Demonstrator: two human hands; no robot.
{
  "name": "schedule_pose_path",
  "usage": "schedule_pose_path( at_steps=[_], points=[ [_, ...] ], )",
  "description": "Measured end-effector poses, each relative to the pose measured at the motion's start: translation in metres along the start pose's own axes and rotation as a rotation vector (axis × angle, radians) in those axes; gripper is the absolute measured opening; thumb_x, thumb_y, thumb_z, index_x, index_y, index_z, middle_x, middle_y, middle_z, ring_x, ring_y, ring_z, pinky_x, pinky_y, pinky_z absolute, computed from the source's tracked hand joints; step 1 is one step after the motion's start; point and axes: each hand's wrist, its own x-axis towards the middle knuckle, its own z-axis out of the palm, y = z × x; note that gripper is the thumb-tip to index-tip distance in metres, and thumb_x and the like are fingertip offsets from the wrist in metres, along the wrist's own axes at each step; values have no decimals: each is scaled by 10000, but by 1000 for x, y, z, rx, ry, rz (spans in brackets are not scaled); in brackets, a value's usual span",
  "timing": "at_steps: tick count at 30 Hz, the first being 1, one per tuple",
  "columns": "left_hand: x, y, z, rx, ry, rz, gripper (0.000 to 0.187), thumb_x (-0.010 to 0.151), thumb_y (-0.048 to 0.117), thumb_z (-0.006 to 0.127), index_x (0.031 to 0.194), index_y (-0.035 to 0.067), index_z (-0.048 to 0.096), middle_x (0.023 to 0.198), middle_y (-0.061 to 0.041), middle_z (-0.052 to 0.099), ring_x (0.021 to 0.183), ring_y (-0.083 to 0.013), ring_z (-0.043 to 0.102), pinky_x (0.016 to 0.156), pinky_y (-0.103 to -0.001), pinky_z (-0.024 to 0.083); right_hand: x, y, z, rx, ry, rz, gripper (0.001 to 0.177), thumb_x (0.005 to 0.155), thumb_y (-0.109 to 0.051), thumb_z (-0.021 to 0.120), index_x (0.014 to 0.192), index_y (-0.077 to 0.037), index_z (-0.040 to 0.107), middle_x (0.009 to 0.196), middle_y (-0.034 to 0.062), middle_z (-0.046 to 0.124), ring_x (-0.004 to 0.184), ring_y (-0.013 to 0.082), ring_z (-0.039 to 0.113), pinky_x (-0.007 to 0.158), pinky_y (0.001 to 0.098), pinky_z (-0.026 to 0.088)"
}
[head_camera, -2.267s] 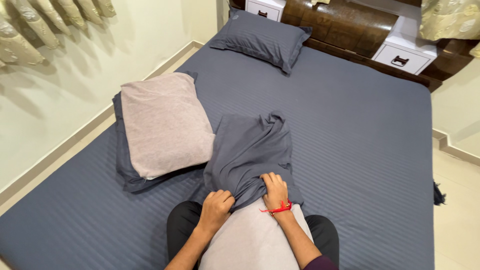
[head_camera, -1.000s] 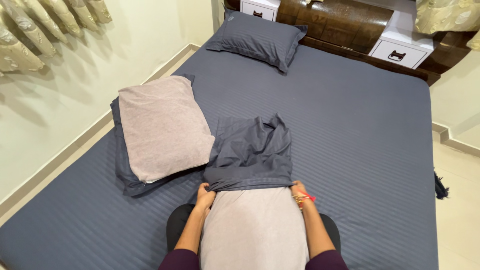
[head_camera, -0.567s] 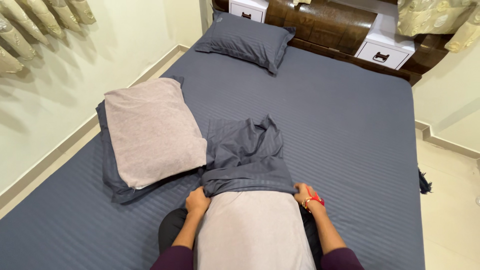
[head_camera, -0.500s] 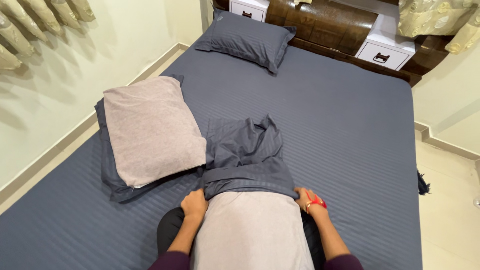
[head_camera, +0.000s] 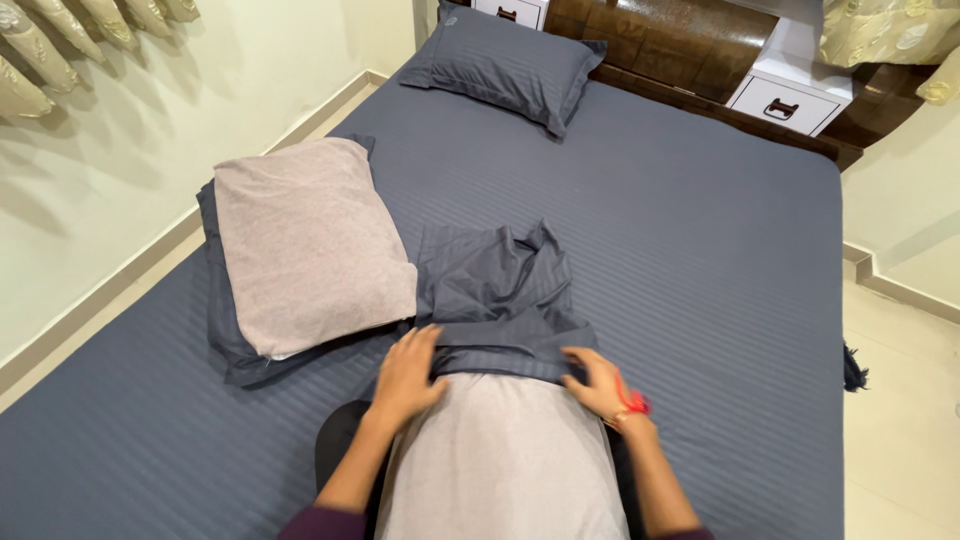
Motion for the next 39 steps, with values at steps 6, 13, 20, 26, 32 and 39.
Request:
schedule_pose_path(
  at_steps=[6,13,20,26,32,39],
  points=[
    [-2,-3,55,166,-230,-20,284,879,138,644,1159,115,602,1049,-75,680,1095,-281,636,1126,-511,405,-8,-30,29,-340,11,-194,187,957,-197,615,1064,-68,699,1066,92,703,1031,305,646,901,423,512],
    [-49,37,-19,-203,-256,106,264,738,176,707,957,44,645,859,-126,661,858,-331,637,771,-447,472,-14,-36,17,80,-9,-113,242,943,-245,638,1100,-75,709,910,77,659,843,258,662,804,376,534],
    [-23,6,3,-198,-345,-395,331,971,424,714,924,109,801,872,-84,732,806,-276,717,738,-388,543,23,-58,66,-279,140,-377,129,884,-228,693,847,-118,750,836,25,708,849,266,655,751,434,437],
    [-11,-37,28,-55,5,-96,157,853,224,709,909,89,766,936,-37,706,914,-288,675,796,-414,536,1,-39,70,50,24,-272,127,957,-218,631,916,-107,677,885,25,667,837,210,640,750,376,459],
    [-30,-41,24,19,-48,-11,140,911,185,660,891,80,751,859,-73,681,865,-271,679,1053,-506,459,12,-34,76,-221,280,-321,133,925,-227,615,895,-127,696,908,33,677,944,239,631,851,443,399],
    [-32,-57,11,-163,-257,-198,186,891,215,662,917,39,718,961,-107,695,956,-337,652,835,-446,519,18,-19,68,-159,54,-79,176,967,-284,606,981,-131,692,900,35,704,908,240,655,872,384,480]
  ],
)
